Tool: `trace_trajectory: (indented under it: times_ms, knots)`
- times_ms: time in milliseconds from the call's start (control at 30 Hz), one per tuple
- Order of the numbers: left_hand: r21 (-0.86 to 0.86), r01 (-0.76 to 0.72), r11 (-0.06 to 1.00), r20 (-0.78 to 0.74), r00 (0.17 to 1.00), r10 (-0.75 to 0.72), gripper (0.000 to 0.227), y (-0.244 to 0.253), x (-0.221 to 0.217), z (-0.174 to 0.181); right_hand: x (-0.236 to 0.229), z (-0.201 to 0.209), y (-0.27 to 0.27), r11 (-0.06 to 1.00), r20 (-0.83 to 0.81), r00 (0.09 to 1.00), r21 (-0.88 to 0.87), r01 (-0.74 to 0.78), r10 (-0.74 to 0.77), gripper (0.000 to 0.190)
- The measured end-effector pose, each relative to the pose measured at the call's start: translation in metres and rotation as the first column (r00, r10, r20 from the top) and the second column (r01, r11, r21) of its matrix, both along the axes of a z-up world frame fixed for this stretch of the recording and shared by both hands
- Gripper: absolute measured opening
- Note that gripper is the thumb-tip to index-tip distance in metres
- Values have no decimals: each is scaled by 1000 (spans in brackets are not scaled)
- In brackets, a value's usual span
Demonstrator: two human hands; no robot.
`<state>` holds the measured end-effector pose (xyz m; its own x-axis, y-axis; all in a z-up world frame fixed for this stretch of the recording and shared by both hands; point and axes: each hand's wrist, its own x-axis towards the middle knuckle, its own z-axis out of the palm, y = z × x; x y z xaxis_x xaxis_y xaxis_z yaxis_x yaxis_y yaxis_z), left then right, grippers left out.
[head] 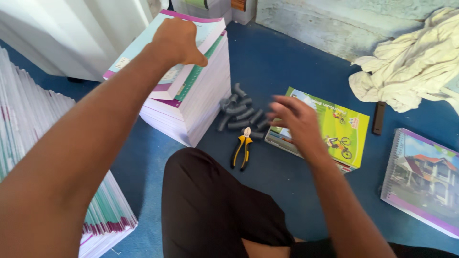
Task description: The person sits on the floor and binds spiral notebooks by inserting plastic coils into pre-punched holes. They use pliers to adjust the coil ends and flip the notebooks to check alignment. Completed notebooks are stacked nearby.
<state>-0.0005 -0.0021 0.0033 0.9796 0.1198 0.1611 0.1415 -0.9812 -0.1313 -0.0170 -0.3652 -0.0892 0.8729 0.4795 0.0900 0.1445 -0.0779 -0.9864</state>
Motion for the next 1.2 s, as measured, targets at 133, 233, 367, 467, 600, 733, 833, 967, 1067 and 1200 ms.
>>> trace_trajectory:
  times_ms: [133, 233, 367, 467, 600, 733, 833, 967, 1067, 1200]
  knots:
    - [-42, 0, 999, 28, 1000, 1, 63, -2, -2, 4, -16, 28, 95, 947, -214, 950, 276, -165, 228, 58]
    - [-86, -26, 996, 28, 999, 28, 67, -6, -4, 7, -19, 40, 138, 925, -271, 919, 329, -191, 286, 56]
    - [-127, -63, 990, -29, 998, 60, 65, -10, -5, 14, -14, 45, 172, 876, -298, 856, 378, -301, 423, 56]
    - [-138, -90, 986, -68, 994, 81, 64, -11, -7, 16, -12, 44, 195, 866, -386, 791, 365, -342, 475, 53]
    - [-129, -76, 989, -37, 997, 71, 72, -14, -5, 16, -14, 45, 224, 869, -522, 701, 376, -321, 485, 52]
    - [-115, -89, 989, -29, 996, 86, 77, -17, -3, 13, -18, 48, 249, 952, -651, 700, 265, -154, 294, 45]
    - [-36, -51, 998, -20, 999, 50, 82, -23, -4, 10, -20, 46, 250, 952, -573, 762, 229, -202, 300, 43]
    - [-48, -88, 995, -70, 994, 84, 61, -28, -10, 14, -17, 43, 245, 931, -573, 746, 321, -177, 339, 38]
    - [-126, -130, 983, -58, 991, 124, 66, -21, -18, 20, -9, 42, 237, 922, -580, 737, 356, -155, 348, 39]
    - [-285, -201, 937, 54, 973, 226, 73, -4, -20, 29, 1, 41, 217, 945, -592, 755, 307, -114, 284, 40]
